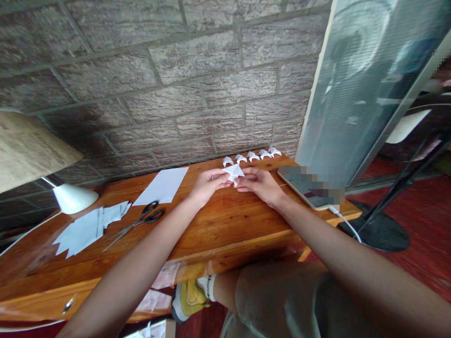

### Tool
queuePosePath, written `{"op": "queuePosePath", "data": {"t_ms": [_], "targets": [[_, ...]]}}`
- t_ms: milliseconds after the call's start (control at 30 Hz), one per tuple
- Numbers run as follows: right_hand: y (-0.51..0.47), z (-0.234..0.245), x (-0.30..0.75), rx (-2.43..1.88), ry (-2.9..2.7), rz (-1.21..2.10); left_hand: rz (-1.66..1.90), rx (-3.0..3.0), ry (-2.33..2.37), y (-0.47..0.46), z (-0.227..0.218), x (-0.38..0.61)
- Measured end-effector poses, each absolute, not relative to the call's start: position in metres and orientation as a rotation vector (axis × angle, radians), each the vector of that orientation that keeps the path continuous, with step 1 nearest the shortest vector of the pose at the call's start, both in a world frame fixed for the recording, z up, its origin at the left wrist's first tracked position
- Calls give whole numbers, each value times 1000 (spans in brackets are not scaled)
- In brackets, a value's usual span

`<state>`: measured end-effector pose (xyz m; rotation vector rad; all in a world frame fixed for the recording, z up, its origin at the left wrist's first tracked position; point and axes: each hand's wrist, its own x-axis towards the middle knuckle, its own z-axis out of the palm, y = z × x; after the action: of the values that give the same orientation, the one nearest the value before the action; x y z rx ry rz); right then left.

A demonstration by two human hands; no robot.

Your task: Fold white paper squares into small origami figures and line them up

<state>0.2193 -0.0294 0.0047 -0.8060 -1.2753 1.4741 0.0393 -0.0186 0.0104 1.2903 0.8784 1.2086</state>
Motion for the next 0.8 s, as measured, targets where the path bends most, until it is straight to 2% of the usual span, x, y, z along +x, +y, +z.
{"op": "queuePosePath", "data": {"t_ms": [267, 800], "targets": [[-31, 3, 220, -828, -1302, 1497, 1283, 1400, 933, -22, 13, 45], [-23, -6, 220, -727, -1481, 1479, 1130, 1426, 888, -16, 3, 40]]}}
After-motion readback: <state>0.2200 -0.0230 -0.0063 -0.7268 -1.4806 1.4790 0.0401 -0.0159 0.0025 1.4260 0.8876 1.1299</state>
